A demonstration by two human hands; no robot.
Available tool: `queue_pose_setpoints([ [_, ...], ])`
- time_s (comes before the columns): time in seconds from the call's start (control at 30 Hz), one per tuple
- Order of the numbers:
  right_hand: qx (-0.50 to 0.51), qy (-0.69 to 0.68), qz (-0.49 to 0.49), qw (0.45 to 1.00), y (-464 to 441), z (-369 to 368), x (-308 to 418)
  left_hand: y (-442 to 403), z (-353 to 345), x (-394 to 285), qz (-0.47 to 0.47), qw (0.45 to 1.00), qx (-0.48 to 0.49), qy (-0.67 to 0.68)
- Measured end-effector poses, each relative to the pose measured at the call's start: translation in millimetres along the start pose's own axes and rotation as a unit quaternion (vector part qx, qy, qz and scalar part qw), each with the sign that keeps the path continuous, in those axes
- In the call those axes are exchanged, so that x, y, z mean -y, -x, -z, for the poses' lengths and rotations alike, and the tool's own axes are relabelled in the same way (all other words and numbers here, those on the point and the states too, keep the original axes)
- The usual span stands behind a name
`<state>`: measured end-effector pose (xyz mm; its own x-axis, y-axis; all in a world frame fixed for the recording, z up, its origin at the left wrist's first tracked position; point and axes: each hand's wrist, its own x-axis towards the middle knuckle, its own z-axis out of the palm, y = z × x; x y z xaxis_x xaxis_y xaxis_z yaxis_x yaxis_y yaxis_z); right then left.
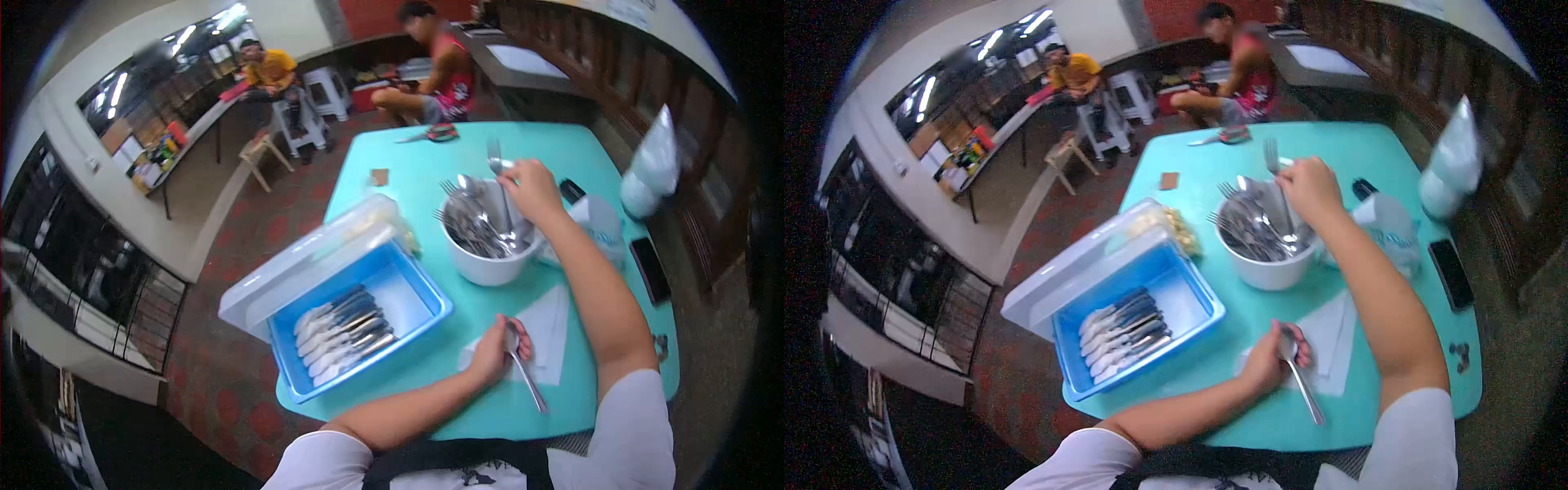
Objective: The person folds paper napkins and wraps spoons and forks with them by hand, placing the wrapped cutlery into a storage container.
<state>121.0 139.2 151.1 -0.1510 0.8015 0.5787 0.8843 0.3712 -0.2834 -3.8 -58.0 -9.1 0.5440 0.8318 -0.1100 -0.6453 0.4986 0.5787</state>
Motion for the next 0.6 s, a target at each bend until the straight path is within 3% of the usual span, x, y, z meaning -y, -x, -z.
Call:
queue_pose_setpoints([
  [0.13,0.022,-0.029,0.000,0.999,-8.2,-13.3,-3.0,-2.1,-1.1,0.7,0.005,1.000,0.021,0.018],
  [0.23,0.025,-0.121,-0.057,0.991,-18.6,-13.8,-7.4,-1.8,-3.8,-0.2,-0.003,1.000,0.015,-0.006],
  [0.33,-0.035,-0.117,-0.036,0.992,-25.4,-4.6,-3.7,-1.6,-2.9,0.5,-0.001,1.000,0.021,-0.009],
  [0.6,-0.039,-0.071,-0.006,0.997,-15.2,-15.7,-9.9,-3.2,-1.7,1.8,0.005,1.000,0.024,-0.014],
])
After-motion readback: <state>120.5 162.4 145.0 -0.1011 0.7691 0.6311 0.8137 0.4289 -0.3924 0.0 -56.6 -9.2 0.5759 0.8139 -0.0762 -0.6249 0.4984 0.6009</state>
